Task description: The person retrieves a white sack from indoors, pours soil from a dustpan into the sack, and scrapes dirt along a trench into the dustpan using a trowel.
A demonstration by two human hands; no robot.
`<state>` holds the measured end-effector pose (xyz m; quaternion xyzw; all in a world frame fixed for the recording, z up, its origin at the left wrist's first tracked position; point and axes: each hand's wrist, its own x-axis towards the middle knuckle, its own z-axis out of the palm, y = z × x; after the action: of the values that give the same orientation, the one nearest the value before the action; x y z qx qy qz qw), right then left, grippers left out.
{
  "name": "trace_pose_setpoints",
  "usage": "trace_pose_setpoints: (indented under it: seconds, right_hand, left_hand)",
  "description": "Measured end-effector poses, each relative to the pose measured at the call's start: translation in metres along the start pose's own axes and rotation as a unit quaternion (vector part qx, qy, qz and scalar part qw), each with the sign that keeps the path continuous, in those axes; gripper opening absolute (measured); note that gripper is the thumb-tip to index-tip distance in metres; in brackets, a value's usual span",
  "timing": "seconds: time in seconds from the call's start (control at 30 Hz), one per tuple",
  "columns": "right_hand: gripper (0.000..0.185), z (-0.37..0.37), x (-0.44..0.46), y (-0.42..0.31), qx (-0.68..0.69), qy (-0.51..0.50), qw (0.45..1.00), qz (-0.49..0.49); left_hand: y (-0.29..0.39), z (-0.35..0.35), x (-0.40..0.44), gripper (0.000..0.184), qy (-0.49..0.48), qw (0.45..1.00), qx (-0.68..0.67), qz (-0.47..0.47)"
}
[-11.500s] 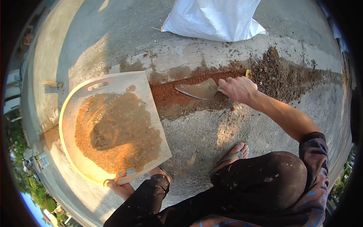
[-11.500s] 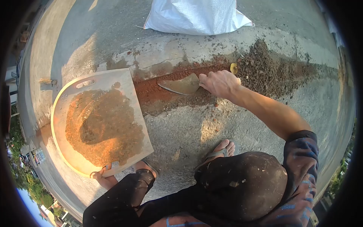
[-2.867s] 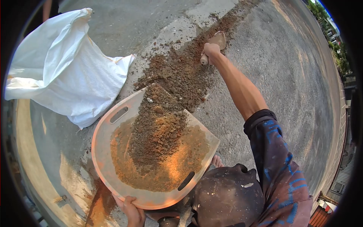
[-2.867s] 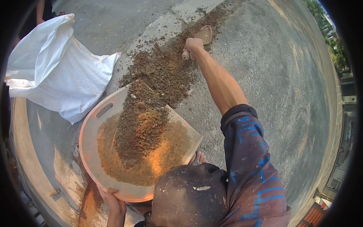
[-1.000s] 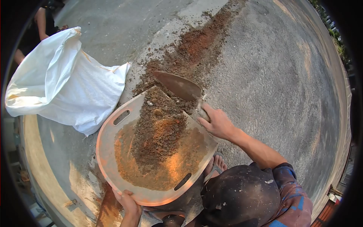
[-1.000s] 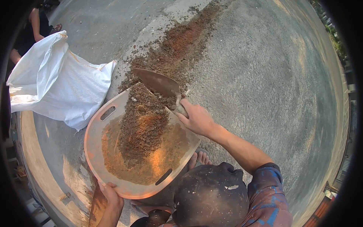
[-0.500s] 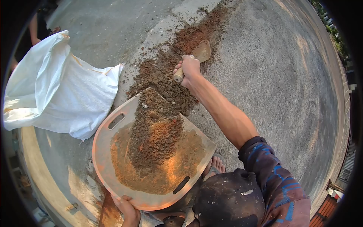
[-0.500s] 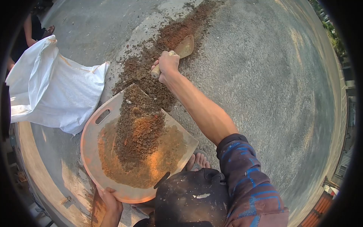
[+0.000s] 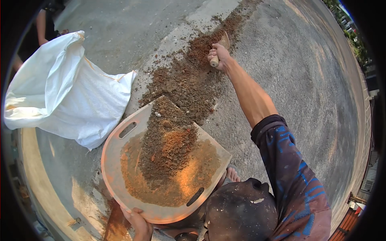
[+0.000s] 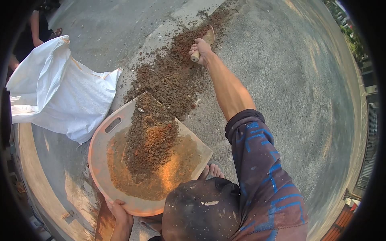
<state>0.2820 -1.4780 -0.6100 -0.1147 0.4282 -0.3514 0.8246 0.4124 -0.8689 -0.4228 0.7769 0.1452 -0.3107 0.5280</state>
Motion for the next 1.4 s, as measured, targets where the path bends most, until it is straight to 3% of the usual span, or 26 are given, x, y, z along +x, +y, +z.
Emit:
trace_pose_setpoints:
  seconds: [0.17,0.23,0.3,0.43,0.5,0.53,0.6,0.63,0.67,0.73,0.77,0.9,0.97,1.17,1.23,1.3,1.4]
  right_hand:
    - [0.014,-0.004,-0.057,0.027,0.029,-0.032,0.999,0.028]
    - [0.016,-0.015,-0.089,0.039,-0.017,-0.099,0.992,0.077]
    - [0.014,-0.007,-0.153,0.05,-0.156,-0.099,0.981,0.05]
    - [0.015,-0.016,-0.252,0.067,-0.454,-0.202,0.864,0.084]
    - [0.02,-0.022,-0.289,0.084,-0.617,-0.235,0.749,-0.055]
    - [0.02,-0.029,-0.3,0.096,-0.618,-0.237,0.748,-0.053]
    - [0.024,-0.03,-0.314,0.11,-0.592,-0.195,0.767,-0.153]
    - [0.021,-0.022,-0.323,0.103,-0.502,-0.134,0.854,0.023]
    - [0.021,-0.017,-0.317,0.104,-0.501,-0.135,0.854,0.025]
    - [0.019,-0.006,-0.296,0.099,-0.238,-0.011,0.97,0.044]
    - [0.018,0.004,-0.283,0.092,-0.191,0.011,0.981,0.035]
    - [0.015,0.017,-0.205,0.085,-0.004,0.068,0.997,0.041]
    - [0.015,0.034,-0.17,0.089,0.001,0.109,0.994,0.02]
    - [0.014,0.051,-0.055,0.082,-0.004,0.099,0.995,0.008]
    - [0.013,0.05,-0.04,0.076,0.001,0.105,0.994,-0.023]
    - [0.012,0.044,-0.037,0.074,0.058,0.062,0.996,-0.012]
    - [0.011,0.041,-0.059,0.075,0.032,0.039,0.999,0.018]
  left_hand:
    - [0.002,0.002,-0.001,0.069,-0.001,1.0,0.014,0.012]
    - [0.0,0.001,0.001,0.07,-0.003,1.0,0.01,0.013]
    - [0.001,0.0,0.005,0.051,-0.023,0.998,0.043,0.05]
    - [0.022,-0.003,0.014,0.052,-0.034,0.998,0.052,-0.001]
    - [0.032,-0.01,0.031,0.052,-0.052,0.997,0.032,-0.043]
    - [0.037,-0.012,0.04,0.052,-0.05,0.997,0.032,-0.044]
    - [0.046,-0.011,0.058,0.054,-0.109,0.992,0.069,0.0]
    - [0.051,-0.008,0.064,0.054,-0.107,0.992,0.07,-0.001]
    - [0.055,-0.003,0.068,0.056,-0.123,0.99,0.063,0.01]
    - [0.058,0.0,0.075,0.058,-0.142,0.988,0.055,0.022]
    - [0.058,0.001,0.078,0.06,-0.137,0.989,0.046,0.008]
    - [0.049,-0.006,0.077,0.064,-0.131,0.99,0.043,0.019]
    - [0.05,-0.004,0.071,0.063,-0.124,0.991,0.047,0.021]
    - [0.056,0.008,0.064,0.062,-0.082,0.993,0.077,0.027]
    - [0.055,0.012,0.064,0.062,-0.075,0.993,0.083,0.032]
    - [0.052,0.007,0.061,0.062,-0.065,0.992,0.096,0.05]
    - [0.047,0.003,0.063,0.063,-0.07,0.988,0.116,0.073]
